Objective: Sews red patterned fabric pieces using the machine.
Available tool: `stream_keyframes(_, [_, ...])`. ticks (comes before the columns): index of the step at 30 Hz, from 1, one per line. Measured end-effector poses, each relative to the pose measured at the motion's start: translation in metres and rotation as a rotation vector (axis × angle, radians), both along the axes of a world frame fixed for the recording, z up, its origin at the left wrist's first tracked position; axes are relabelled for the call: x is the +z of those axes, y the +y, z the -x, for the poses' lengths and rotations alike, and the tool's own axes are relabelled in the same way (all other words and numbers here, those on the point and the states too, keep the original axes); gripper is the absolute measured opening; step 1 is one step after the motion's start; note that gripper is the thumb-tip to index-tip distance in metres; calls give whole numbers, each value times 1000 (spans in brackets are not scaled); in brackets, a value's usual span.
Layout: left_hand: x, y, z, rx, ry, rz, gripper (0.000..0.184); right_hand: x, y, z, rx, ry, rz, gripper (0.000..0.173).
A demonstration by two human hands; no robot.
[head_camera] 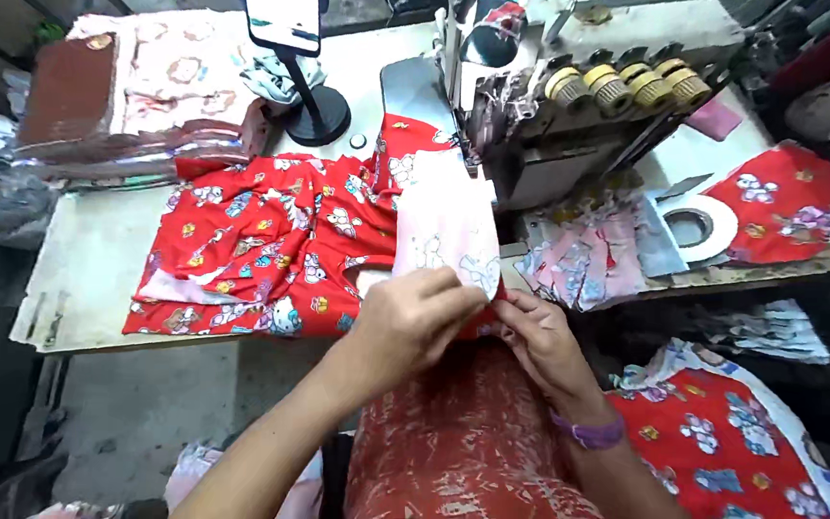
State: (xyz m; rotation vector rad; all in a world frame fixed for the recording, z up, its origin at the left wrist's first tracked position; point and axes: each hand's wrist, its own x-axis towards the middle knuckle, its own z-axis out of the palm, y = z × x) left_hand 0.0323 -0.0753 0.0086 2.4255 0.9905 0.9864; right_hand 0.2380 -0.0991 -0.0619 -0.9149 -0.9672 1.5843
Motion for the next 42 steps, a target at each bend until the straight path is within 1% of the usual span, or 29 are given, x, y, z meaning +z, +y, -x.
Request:
stream_keyframes(3, [-26,3,-14,88,30,-56,20,1,19,-9,16,-35,-50,17])
stream_keyframes(5, [-27,11,-20,146,47,-65,19,4,36,-9,21,-34,-62,15])
stream_keyframes(8, [-14,28,-24,234,75,-72,20,11,60,-1,6,-55,-82,17])
stream_keyframes(13, [18,51,-37,341,261,-46,16,21,83,13,-135,-169,-173,28])
stream_keyframes(15, [18,49,-44,332,247,-10,16,23,84,17,-202,-174,-184,33])
stream_keyframes(17, [10,31,-39,267,163,53,25,23,81,19,-224,-149,-188,35])
stream_keyframes(18, [3,18,-30,230,110,105,29,21,78,17,-206,-152,-171,33])
stream_keyframes(19, [-6,4,-18,233,58,137,30,18,75,15,-169,-183,-147,31])
stream_keyframes(20, [-18,-11,-2,311,29,119,30,15,70,13,-115,-239,-120,27])
stream_keyframes(23, [-72,-48,64,739,111,-18,30,8,58,12,93,-387,-25,3])
stream_keyframes(24, [-88,-61,87,850,113,-13,27,7,52,13,135,-406,2,8])
stream_keyframes(25, [-93,-72,107,932,79,-17,25,9,46,15,141,-386,2,10])
stream_keyframes(26, [-84,-77,124,990,52,-60,26,13,42,19,130,-342,-20,11])
stream_keyframes(28, [-45,-77,151,1035,74,-189,28,22,33,31,112,-255,-20,11])
stream_keyframes(30, [-11,-56,170,946,147,-213,29,22,28,48,113,-194,11,12])
stream_keyframes(32, [3,-24,170,764,171,-173,28,15,27,63,85,-113,71,12])
stream_keyframes(33, [4,-10,156,651,135,-180,25,12,26,67,64,-80,91,12])
stream_keyframes(35, [-4,13,110,393,68,-213,19,12,23,66,24,-41,89,8])
stream_keyframes(36, [-13,21,84,294,86,-228,21,12,19,63,6,-37,79,6])
stream_keyframes(38, [-30,39,47,185,152,-291,25,15,13,55,-21,-57,37,6])
stream_keyframes(39, [-32,46,39,155,159,-297,19,16,14,50,-25,-78,15,6])
stream_keyframes(41, [-21,52,38,113,152,-259,10,13,21,38,-15,-105,13,5])
stream_keyframes(42, [-13,51,41,83,156,-217,10,9,24,34,-9,-114,35,6])
